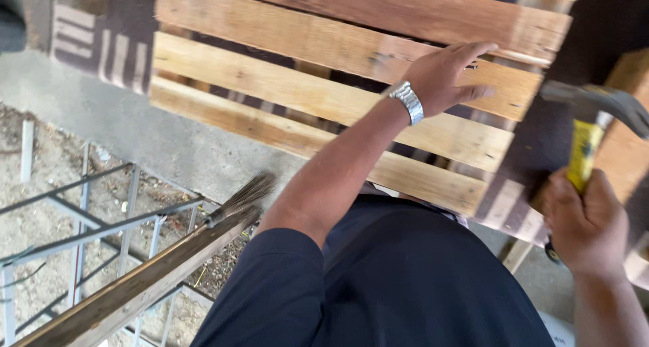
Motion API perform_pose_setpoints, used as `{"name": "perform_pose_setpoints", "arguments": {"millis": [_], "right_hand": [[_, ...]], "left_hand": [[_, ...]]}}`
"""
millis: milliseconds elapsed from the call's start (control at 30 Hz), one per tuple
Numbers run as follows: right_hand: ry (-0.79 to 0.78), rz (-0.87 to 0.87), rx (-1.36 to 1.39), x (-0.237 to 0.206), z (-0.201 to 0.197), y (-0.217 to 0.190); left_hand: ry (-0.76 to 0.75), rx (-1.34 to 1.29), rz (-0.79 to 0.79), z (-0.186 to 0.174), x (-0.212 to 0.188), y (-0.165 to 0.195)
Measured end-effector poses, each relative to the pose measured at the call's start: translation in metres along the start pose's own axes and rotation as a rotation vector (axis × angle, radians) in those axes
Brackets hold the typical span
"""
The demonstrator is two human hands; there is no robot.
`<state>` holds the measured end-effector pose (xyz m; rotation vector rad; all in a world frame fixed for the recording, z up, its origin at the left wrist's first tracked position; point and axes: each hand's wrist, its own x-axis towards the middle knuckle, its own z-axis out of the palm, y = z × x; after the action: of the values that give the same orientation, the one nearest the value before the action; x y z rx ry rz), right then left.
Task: The person hammers nails into wooden pallet boards, taking nails one at a time from a wooden box of nails and driving them into the pallet slats with a claw hammer, steadying the boards with the other hand.
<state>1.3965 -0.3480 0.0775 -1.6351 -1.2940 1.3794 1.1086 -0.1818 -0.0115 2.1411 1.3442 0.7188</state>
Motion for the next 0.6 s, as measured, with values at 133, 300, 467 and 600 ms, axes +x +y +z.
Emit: {"name": "perform_pose_setpoints", "arguments": {"millis": [133,300,467,600], "right_hand": [[-0.049,-0.061,0.093,0.007,0.059,-0.035],[-0.008,-0.006,-0.033,0.029,0.184,-0.064],[-0.075,0.051,-0.127,0.059,0.338,-0.106],[-0.120,0.132,-0.257,0.060,0.440,-0.137]], "left_hand": [[0.231,-0.239,-0.445,-0.079,-0.061,-0.079],[0.643,0.033,-0.754,-0.281,-0.170,-0.299],[0.568,0.463,-0.498,-0.430,-0.240,-0.472],[0.401,0.274,-0.565,-0.464,-0.271,-0.520]]}}
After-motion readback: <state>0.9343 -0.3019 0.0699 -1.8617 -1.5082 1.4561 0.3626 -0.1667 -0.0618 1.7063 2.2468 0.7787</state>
